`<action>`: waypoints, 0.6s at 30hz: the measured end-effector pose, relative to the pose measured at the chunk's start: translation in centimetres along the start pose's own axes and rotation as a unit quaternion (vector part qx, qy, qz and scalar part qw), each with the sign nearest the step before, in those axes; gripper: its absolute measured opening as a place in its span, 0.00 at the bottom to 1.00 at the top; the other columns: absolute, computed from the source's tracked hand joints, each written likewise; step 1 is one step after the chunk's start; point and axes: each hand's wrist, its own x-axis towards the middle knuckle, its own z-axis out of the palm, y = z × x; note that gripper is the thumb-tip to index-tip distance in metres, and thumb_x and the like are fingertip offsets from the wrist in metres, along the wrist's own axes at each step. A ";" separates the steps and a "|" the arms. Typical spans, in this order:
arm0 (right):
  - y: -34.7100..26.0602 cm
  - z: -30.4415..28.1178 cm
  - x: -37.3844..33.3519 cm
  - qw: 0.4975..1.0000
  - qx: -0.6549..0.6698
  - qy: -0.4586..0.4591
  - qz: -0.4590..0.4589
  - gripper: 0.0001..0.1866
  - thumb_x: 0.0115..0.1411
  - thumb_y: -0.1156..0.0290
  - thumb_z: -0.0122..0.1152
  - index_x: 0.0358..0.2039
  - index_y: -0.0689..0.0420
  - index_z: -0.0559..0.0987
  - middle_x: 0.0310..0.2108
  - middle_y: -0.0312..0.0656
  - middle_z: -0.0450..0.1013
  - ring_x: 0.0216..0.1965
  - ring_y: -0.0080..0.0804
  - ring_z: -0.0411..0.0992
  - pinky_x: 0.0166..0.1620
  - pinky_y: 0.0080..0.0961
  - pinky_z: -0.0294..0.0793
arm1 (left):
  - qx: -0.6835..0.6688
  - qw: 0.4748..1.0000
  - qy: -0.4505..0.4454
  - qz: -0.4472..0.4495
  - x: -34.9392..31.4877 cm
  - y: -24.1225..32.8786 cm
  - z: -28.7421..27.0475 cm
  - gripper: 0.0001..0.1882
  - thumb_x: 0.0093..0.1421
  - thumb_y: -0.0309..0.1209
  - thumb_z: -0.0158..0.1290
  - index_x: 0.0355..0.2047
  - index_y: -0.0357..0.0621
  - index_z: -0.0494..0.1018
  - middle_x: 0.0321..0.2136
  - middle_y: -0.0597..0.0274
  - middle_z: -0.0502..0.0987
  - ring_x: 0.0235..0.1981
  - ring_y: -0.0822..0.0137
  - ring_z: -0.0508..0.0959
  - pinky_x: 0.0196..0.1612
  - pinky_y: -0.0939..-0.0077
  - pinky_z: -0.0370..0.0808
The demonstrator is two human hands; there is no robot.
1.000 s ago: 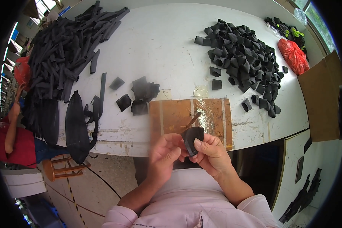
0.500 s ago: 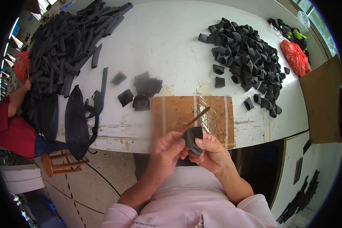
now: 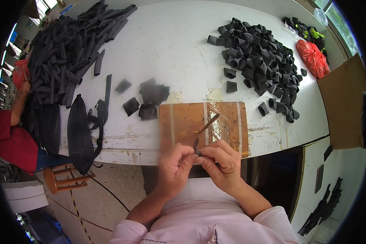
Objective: Applying glue and assembling small grey foam components at a workbench.
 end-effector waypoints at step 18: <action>1.2 -0.5 0.7 0.912 0.301 -0.014 0.278 0.04 0.49 0.77 0.58 0.27 0.62 0.75 0.21 0.34 0.66 0.19 0.20 0.62 0.21 0.16 0.59 | -0.416 0.878 -0.022 -0.234 1.3 1.2 0.7 0.09 0.47 0.18 0.47 0.31 0.37 0.65 0.18 0.66 0.67 0.10 0.83 0.57 0.12 0.88 0.53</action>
